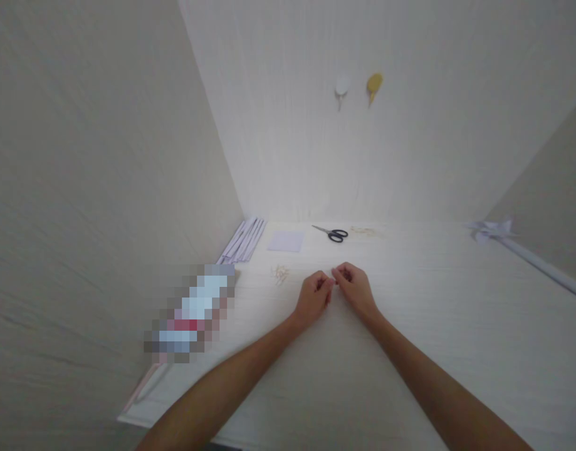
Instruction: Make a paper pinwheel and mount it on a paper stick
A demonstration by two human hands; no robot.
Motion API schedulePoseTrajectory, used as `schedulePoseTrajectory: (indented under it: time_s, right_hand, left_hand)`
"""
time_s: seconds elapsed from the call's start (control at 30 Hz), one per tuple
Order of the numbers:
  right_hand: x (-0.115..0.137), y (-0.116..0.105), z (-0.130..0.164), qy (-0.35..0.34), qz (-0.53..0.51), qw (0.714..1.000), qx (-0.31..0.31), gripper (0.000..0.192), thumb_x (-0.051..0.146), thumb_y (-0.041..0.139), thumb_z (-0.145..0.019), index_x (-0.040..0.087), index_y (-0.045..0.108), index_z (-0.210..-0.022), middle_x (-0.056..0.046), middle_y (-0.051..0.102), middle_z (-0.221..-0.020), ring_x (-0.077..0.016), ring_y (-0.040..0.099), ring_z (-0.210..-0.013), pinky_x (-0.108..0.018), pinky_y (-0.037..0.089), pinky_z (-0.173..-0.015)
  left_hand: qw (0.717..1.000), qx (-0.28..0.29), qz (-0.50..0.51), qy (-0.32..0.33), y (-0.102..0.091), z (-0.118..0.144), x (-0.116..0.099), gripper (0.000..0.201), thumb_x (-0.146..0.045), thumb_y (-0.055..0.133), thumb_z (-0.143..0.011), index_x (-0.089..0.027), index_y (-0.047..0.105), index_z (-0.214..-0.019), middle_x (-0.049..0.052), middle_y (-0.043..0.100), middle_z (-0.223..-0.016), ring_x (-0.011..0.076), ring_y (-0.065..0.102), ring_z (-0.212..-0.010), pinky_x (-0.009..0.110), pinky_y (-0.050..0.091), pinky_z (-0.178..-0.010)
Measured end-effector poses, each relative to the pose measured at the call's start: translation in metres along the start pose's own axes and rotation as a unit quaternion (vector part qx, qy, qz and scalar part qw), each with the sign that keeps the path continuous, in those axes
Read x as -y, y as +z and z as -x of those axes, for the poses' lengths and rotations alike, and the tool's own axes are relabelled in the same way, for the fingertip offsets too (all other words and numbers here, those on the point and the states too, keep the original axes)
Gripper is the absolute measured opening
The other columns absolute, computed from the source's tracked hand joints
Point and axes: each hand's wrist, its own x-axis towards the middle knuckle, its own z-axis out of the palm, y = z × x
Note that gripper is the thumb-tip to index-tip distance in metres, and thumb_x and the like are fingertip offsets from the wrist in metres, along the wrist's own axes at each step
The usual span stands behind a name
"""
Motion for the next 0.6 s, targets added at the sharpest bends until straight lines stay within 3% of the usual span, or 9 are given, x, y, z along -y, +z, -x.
schedulePoseTrajectory:
  time_s: [0.1, 0.23, 0.3, 0.4, 0.6]
  right_hand:
    - [0.002, -0.001, 0.000, -0.003, 0.002, 1.000, -0.002, 0.020, 0.030, 0.046, -0.070, 0.016, 0.047, -0.056, 0.002, 0.047, -0.049, -0.0108, 0.042, -0.047, -0.023, 0.032, -0.048]
    - [0.002, 0.000, -0.001, 0.002, 0.004, 1.000, -0.004, 0.019, 0.029, 0.046, -0.069, 0.017, 0.046, -0.054, 0.002, 0.046, -0.048, -0.0106, 0.041, -0.046, -0.022, 0.031, -0.047]
    - [0.002, 0.000, -0.001, 0.006, 0.004, 1.000, -0.005, 0.019, 0.028, 0.046, -0.069, 0.017, 0.046, -0.054, 0.002, 0.046, -0.048, -0.0107, 0.041, -0.046, -0.022, 0.031, -0.047]
    - [0.002, 0.000, -0.001, 0.008, 0.006, 1.000, -0.006, 0.018, 0.028, 0.046, -0.069, 0.017, 0.046, -0.054, 0.001, 0.047, -0.048, -0.0109, 0.042, -0.047, -0.022, 0.031, -0.048]
    - [0.002, 0.000, -0.002, 0.006, 0.013, 1.000, -0.001, 0.018, 0.028, 0.045, -0.069, 0.017, 0.047, -0.056, 0.001, 0.048, -0.049, -0.0109, 0.043, -0.047, -0.022, 0.032, -0.048]
  left_hand:
    - [0.999, -0.011, -0.038, 0.019, -0.011, -0.012, -0.008, 0.026, -0.034, 0.043, -0.074, -0.017, 0.037, -0.054, -0.008, 0.035, -0.038, 0.0044, 0.031, -0.035, 0.018, 0.026, -0.038]
    - [0.993, -0.043, -0.106, 0.041, -0.039, -0.046, -0.019, 0.024, -0.037, 0.042, -0.074, -0.018, 0.036, -0.059, -0.008, 0.034, -0.041, 0.0052, 0.030, -0.036, 0.018, 0.025, -0.038]
    - [0.967, -0.088, -0.233, 0.059, -0.056, -0.065, -0.019, 0.025, -0.038, 0.039, -0.075, -0.019, 0.034, -0.059, -0.008, 0.034, -0.042, 0.0059, 0.031, -0.038, 0.018, 0.027, -0.040]
    - [0.944, -0.120, -0.299, 0.065, -0.079, -0.087, -0.011, 0.025, -0.036, 0.040, -0.074, -0.018, 0.035, -0.056, -0.006, 0.035, -0.047, 0.0072, 0.036, -0.045, 0.020, 0.030, -0.046]
    - [0.889, -0.115, -0.438, 0.061, -0.102, -0.111, 0.006, 0.022, -0.037, 0.049, -0.069, -0.017, 0.049, -0.062, 0.003, 0.054, -0.067, 0.0155, 0.049, -0.071, 0.029, 0.037, -0.068]
